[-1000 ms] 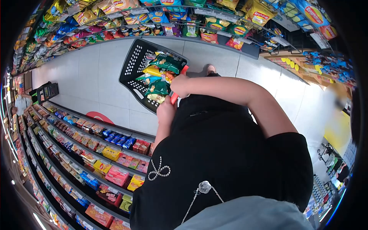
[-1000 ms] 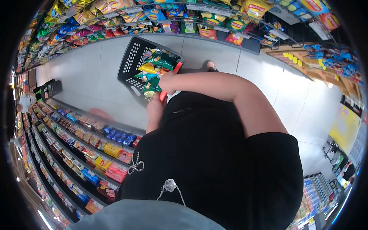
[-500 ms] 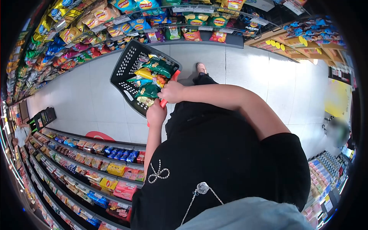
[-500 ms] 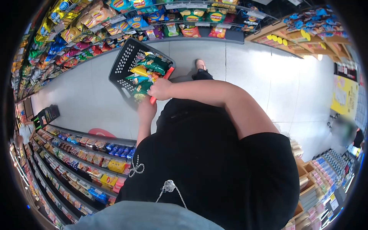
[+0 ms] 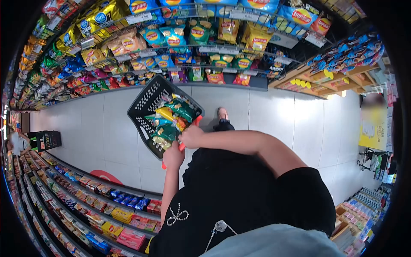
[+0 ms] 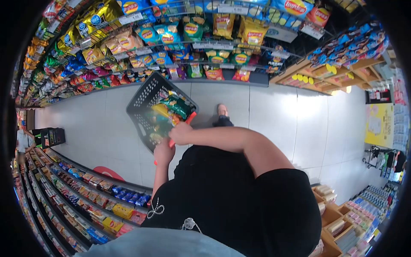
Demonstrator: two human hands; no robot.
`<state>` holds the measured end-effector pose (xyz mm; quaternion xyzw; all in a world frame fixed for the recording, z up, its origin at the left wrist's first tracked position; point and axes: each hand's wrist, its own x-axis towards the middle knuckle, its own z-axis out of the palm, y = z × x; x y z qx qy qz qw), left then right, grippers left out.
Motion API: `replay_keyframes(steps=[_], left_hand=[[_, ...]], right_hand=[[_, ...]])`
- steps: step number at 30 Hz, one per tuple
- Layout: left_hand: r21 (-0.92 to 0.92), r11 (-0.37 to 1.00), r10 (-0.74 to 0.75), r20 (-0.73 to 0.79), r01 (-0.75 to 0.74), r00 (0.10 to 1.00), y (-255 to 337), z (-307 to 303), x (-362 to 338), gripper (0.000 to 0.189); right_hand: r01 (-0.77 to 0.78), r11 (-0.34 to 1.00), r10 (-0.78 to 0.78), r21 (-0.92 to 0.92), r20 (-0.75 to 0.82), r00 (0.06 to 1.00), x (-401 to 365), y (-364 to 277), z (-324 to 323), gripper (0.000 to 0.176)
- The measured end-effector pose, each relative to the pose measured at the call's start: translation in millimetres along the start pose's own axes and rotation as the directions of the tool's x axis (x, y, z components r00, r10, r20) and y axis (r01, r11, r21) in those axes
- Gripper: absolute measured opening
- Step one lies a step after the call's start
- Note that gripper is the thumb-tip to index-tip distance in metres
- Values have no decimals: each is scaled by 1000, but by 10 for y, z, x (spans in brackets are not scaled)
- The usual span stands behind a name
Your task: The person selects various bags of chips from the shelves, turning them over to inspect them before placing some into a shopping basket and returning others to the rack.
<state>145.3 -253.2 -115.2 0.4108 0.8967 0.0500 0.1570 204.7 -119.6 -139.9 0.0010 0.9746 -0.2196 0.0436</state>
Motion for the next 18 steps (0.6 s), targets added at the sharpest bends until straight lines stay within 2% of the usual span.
replay_keyframes(steps=[5, 8, 9, 11, 14, 18], left_hand=[[-28, 1000, -5, 5, 5, 1000, -42, -36, 24, 22], [-232, 968, 105, 20, -98, 994, -98, -98, 61, 26], [-263, 962, 96, 59, -77, 994, -102, -102, 67, 26], [-315, 948, 85, 136, -38, 987, -117, -121, 108, 28], [-306, 949, 101, 63, -76, 993, -58, -147, 76, 27], [-304, 950, 90, 51, -70, 995, -59, -132, 68, 26]], right_hand=[[-75, 997, 79, -26, 201, 976, 51, -82, -140, 16], [-132, 989, 146, -64, 329, 933, 86, -136, -266, 17], [-140, 986, 162, -86, 368, 916, 98, -158, -310, 17], [-138, 986, 165, -97, 390, 906, 114, -154, -308, 18], [-157, 983, 181, -94, 385, 905, 108, -132, -290, 18], [-149, 986, 168, -80, 386, 907, 102, -142, -286, 18]])
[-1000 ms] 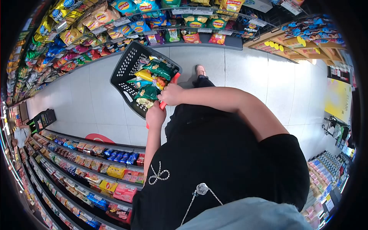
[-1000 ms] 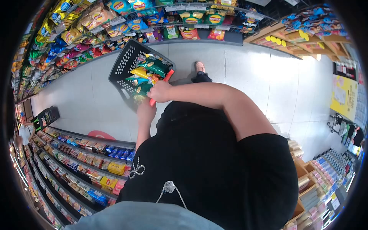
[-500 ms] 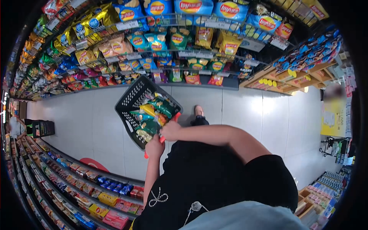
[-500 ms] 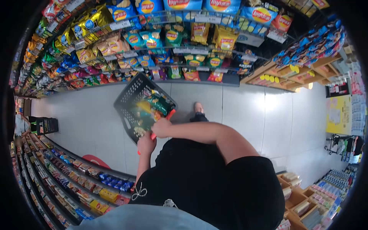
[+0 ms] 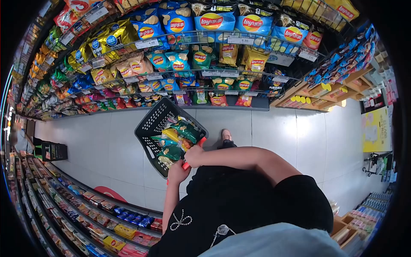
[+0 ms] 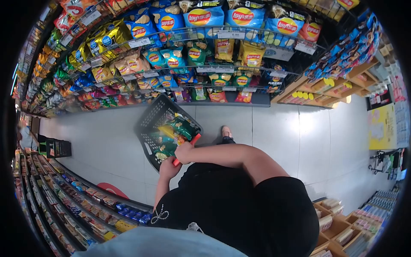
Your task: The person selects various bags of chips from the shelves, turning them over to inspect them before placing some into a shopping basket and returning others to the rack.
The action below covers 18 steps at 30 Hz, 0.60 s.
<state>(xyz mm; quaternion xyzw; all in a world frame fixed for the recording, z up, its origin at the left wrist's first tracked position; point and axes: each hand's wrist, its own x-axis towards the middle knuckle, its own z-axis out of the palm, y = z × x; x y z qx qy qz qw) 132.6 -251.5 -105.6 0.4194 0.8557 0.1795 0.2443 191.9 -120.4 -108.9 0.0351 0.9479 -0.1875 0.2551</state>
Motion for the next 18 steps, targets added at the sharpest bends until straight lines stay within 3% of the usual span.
replay_keyframes(steps=[3, 15, 18], left_hand=[[20, 997, -78, 51, 77, 996, 11, -15, 15, 26], [104, 993, -68, 42, 63, 997, -8, 27, 30, 24], [89, 996, -8, -15, 9, 1000, -25, 47, 30, 22]], right_hand=[[4, 1000, -4, 1, -2, 1000, -6, 2, -13, 18], [125, 990, -126, 60, 27, 992, -8, 117, -49, 21], [128, 990, -127, 62, -16, 992, 30, 150, 19, 18]])
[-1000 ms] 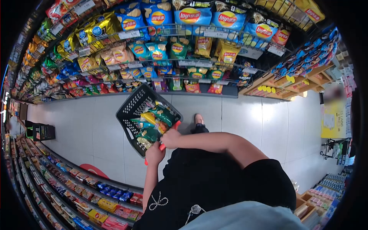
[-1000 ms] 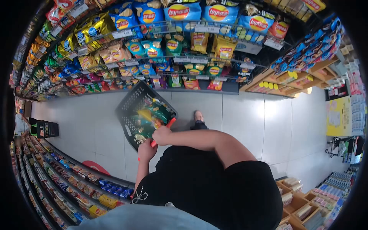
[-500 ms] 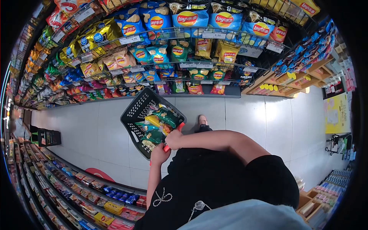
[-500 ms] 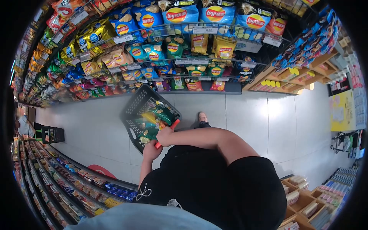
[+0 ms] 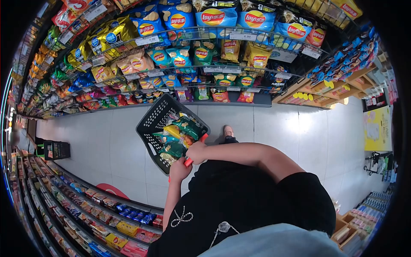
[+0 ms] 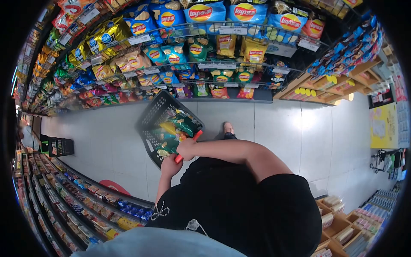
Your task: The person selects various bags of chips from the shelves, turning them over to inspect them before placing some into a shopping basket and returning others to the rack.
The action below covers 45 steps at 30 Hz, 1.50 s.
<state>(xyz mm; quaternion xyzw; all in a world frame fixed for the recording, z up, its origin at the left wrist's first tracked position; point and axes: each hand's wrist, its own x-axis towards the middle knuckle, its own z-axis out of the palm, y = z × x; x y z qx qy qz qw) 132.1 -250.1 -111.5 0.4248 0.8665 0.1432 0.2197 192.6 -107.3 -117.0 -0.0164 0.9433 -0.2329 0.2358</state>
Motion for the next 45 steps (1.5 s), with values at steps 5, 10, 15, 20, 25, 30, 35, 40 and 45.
replay_keyframes(steps=[5, 10, 15, 20, 25, 30, 35, 40, 45], left_hand=[[6, 998, -69, 82, 69, 994, 11, -32, 19, 23], [-4, 999, -39, 61, 40, 997, 25, -44, 6, 23], [7, 1000, -15, 36, 15, 999, 13, -33, 5, 24], [47, 998, -31, -17, 32, 999, 65, -48, -15, 24], [149, 989, 22, -136, -1, 990, 83, -1, -68, 23], [201, 975, 138, -236, -91, 962, 32, 112, -75, 23], [170, 978, 164, -282, -119, 945, 38, 146, -84, 21], [152, 982, 153, -323, -109, 934, 77, 157, -48, 20], [133, 988, 111, -311, -73, 944, 84, 150, -4, 20]], right_hand=[[-77, 997, 78, 14, -20, 997, -36, -69, -44, 19], [-91, 996, 91, 1, -19, 996, -26, -92, -42, 19], [-98, 995, 98, -5, 16, 995, -40, -109, -86, 20], [-89, 996, 89, -13, 49, 995, -41, -104, -115, 21], [-41, 999, 43, -21, 99, 994, -28, -89, -169, 22], [-46, 999, 46, -4, 123, 991, -35, -57, -164, 23], [-47, 999, 46, 12, 110, 993, -17, -16, -128, 22], [-30, 1000, 31, -10, 122, 992, -14, 24, -196, 22], [-19, 1000, 20, -13, 85, 996, 37, 62, -215, 22]])
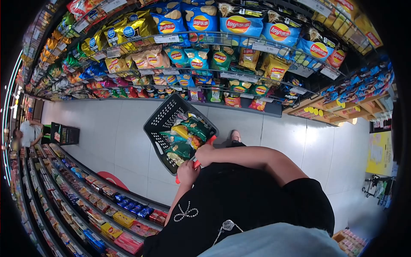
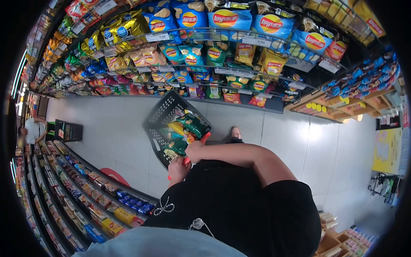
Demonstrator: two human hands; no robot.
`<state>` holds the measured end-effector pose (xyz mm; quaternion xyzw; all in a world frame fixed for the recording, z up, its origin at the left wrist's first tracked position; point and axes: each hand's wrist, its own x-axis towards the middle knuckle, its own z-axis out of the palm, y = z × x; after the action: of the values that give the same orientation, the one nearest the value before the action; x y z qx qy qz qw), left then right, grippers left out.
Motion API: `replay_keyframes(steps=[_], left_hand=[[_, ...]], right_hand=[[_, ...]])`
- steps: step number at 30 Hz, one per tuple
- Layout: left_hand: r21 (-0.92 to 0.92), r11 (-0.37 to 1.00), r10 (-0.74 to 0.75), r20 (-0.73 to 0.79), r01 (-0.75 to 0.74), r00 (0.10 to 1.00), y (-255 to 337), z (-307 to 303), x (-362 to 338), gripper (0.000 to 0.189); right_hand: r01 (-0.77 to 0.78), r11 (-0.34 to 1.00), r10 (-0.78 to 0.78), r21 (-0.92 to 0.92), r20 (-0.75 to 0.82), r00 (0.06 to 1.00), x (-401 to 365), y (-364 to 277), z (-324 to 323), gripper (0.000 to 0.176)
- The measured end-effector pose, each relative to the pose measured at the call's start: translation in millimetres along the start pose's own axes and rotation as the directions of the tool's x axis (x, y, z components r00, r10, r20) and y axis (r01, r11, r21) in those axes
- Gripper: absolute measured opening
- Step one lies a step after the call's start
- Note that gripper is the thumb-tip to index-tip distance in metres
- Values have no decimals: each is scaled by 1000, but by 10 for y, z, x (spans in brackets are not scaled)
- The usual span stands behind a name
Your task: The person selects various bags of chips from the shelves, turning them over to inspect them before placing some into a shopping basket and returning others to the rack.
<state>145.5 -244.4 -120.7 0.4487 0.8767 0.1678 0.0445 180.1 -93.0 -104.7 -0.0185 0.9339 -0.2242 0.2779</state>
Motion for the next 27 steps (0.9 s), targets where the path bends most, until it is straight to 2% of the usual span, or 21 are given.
replay_keyframes(steps=[5, 10, 11, 17, 20, 23, 27], left_hand=[[11, 1000, 14, -32, -13, 999, -27, 11, 71, 20], [12, 1000, -13, 6, 13, 1000, -37, -4, 163, 20], [5, 1000, -24, 18, 24, 1000, -32, -14, 173, 19], [-120, 985, -94, 215, 122, 972, -66, -83, 221, 19], [-167, 964, -139, 341, 205, 930, -65, -98, 229, 20], [-327, 920, -81, 385, 218, 919, -122, -58, 203, 25], [-617, 719, 26, 486, 321, 874, -158, -82, 117, 30]], right_hand=[[18, 1000, -18, -10, 11, 1000, 50, 56, -63, 22], [-19, 1000, 19, 7, 20, 1000, 18, 49, -205, 19], [-18, 1000, 18, -3, -45, 999, 55, 62, -134, 18], [-2, 1000, 2, -17, 13, 1000, 114, 79, -93, 20], [20, 998, -18, -52, 38, 999, 132, 91, -46, 22], [33, 998, -30, -56, 59, 998, 120, 104, -6, 23], [38, 998, -33, -55, 97, 995, 37, 113, 92, 26]])
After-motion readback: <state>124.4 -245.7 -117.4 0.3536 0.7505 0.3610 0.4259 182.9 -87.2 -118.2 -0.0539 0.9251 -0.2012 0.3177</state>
